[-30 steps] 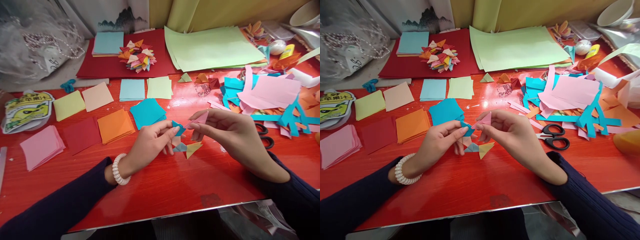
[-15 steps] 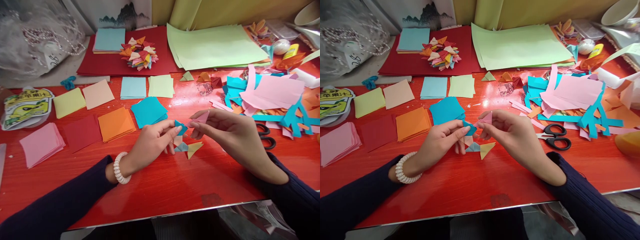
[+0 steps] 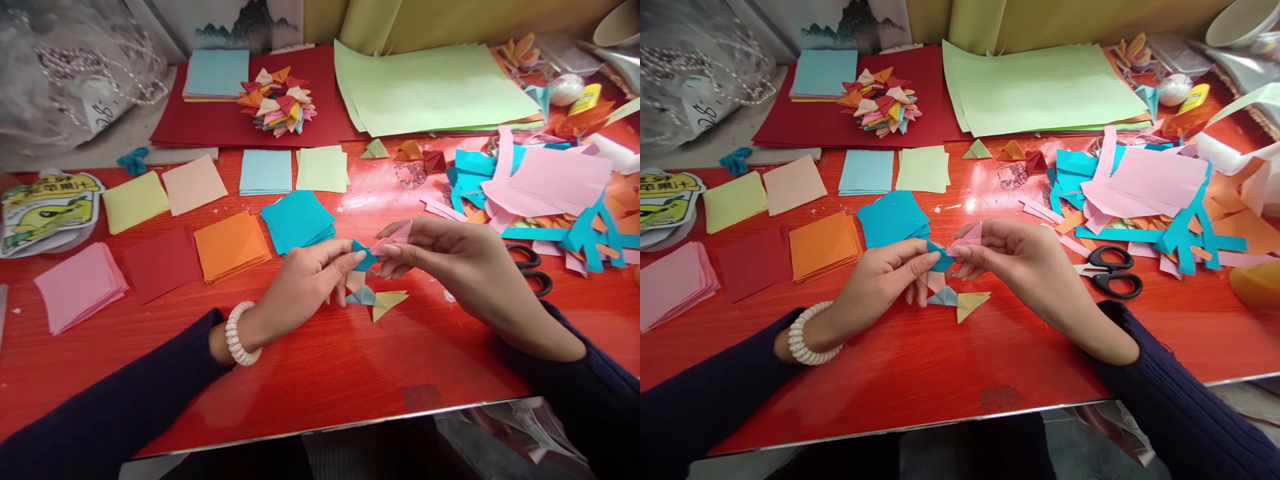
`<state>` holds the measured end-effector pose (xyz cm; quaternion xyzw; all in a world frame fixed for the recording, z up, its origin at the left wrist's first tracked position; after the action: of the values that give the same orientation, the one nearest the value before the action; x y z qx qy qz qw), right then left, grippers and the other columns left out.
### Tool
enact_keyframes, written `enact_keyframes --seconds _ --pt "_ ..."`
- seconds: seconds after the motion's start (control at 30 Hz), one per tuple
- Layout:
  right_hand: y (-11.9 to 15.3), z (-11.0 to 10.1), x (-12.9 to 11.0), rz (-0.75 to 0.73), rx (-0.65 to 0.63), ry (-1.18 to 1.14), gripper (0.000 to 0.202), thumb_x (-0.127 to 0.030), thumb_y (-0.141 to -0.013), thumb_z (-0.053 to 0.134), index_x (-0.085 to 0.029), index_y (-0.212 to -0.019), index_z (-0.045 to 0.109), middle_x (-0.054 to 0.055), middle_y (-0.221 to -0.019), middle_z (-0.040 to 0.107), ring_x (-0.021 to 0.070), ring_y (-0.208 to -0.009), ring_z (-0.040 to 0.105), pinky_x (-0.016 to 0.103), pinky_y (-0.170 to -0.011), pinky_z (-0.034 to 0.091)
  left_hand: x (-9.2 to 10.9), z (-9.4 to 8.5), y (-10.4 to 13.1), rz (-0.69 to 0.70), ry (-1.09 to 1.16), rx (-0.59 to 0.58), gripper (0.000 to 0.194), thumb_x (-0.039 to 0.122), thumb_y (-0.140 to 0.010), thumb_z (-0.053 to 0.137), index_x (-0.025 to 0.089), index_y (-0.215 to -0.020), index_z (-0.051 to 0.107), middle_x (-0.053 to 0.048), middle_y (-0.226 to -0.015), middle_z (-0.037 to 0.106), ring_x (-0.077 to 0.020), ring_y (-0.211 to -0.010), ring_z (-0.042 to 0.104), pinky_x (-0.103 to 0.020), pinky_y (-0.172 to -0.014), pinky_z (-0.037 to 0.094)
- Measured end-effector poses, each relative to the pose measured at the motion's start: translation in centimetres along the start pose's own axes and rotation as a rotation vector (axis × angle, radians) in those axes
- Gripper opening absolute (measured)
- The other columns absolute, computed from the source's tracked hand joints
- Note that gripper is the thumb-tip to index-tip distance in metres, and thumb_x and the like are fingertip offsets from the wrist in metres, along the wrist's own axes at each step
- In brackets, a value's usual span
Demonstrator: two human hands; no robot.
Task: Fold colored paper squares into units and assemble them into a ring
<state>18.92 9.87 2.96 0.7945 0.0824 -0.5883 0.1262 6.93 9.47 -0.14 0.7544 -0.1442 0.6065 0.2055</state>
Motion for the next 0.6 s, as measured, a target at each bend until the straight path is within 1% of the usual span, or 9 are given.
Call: enact_keyframes --seconds 0.13,0.27,0.4,0.43,0.5,0.6 --pt "-0.2 0.4 0.1 0.011 -0.005 -0.028 0.007 -0.023 -0.078 0.063 -0.016 -0.077 0.064 0.0 -0.07 0.067 0.0104 -0.065 0.064 0.019 -0.061 0.053 0.1 0.0 0.0 0.001 -0.021 -0.009 0.031 0.034 -0.091 0.045 0.016 -0.066 0.051 0.006 -0.047 0.052 -0.0036 -0.046 0.049 -0.016 -0.05 0.037" --pt "-0.2 0.6 0.4 0.024 -0.013 -0.043 0.01 -0.027 -0.077 0.064 -0.017 -0.075 0.063 0.001 -0.073 0.067 0.0123 -0.066 0.064 0.022 -0.062 0.053 -0.1 0.2 0.2 -0.018 -0.009 -0.035 0.03 0.036 -0.09 0.044 0.017 -0.07 0.053 0.005 -0.053 0.055 -0.0042 -0.047 0.05 -0.017 -0.05 0.038" --pt "-0.1 0.4 1.0 0.047 -0.058 0.017 0.016 -0.033 -0.077 0.063 -0.017 -0.078 0.061 0.001 -0.071 0.065 0.0132 -0.066 0.062 0.024 -0.06 0.05 -0.2 0.0 0.1 -0.014 -0.002 -0.003 0.03 0.037 -0.09 0.045 0.017 -0.069 0.053 0.006 -0.049 0.051 -0.0045 -0.045 0.049 -0.017 -0.049 0.037" --pt "-0.1 0.3 1.0 0.043 -0.063 0.066 0.018 -0.035 -0.078 0.061 -0.018 -0.077 0.061 0.0 -0.069 0.063 0.0124 -0.064 0.06 0.024 -0.058 0.048 -0.2 -0.1 0.0 -0.012 0.004 0.007 0.031 0.037 -0.09 0.045 0.016 -0.068 0.052 0.006 -0.049 0.051 -0.0045 -0.045 0.048 -0.017 -0.049 0.037" --pt "-0.3 -0.2 0.7 0.022 -0.047 0.185 0.023 -0.038 -0.08 0.058 -0.018 -0.069 0.057 -0.002 -0.06 0.055 0.0092 -0.055 0.052 0.022 -0.05 0.04 -0.3 -0.2 -0.1 -0.016 0.019 0.017 0.032 0.037 -0.09 0.044 0.016 -0.068 0.052 0.006 -0.049 0.051 -0.0046 -0.046 0.046 -0.017 -0.05 0.036" --pt "-0.5 -0.3 0.1 0.012 -0.018 0.258 0.036 -0.041 -0.08 0.057 -0.017 -0.055 0.047 -0.004 -0.05 0.039 0.0059 -0.046 0.035 0.023 -0.042 0.026 -0.3 -0.4 -0.2 -0.026 0.013 0.038 0.032 0.036 -0.09 0.045 0.017 -0.066 0.051 0.007 -0.046 0.041 -0.0048 -0.045 0.038 -0.019 -0.049 0.032"
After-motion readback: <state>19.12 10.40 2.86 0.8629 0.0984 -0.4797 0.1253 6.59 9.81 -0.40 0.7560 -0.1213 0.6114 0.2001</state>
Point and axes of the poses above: each hand's wrist, its own y-axis away from the middle knuckle, its own z-axis out of the palm, x = y × z, the point moved 9 cm from there along -y, towards the middle knuckle
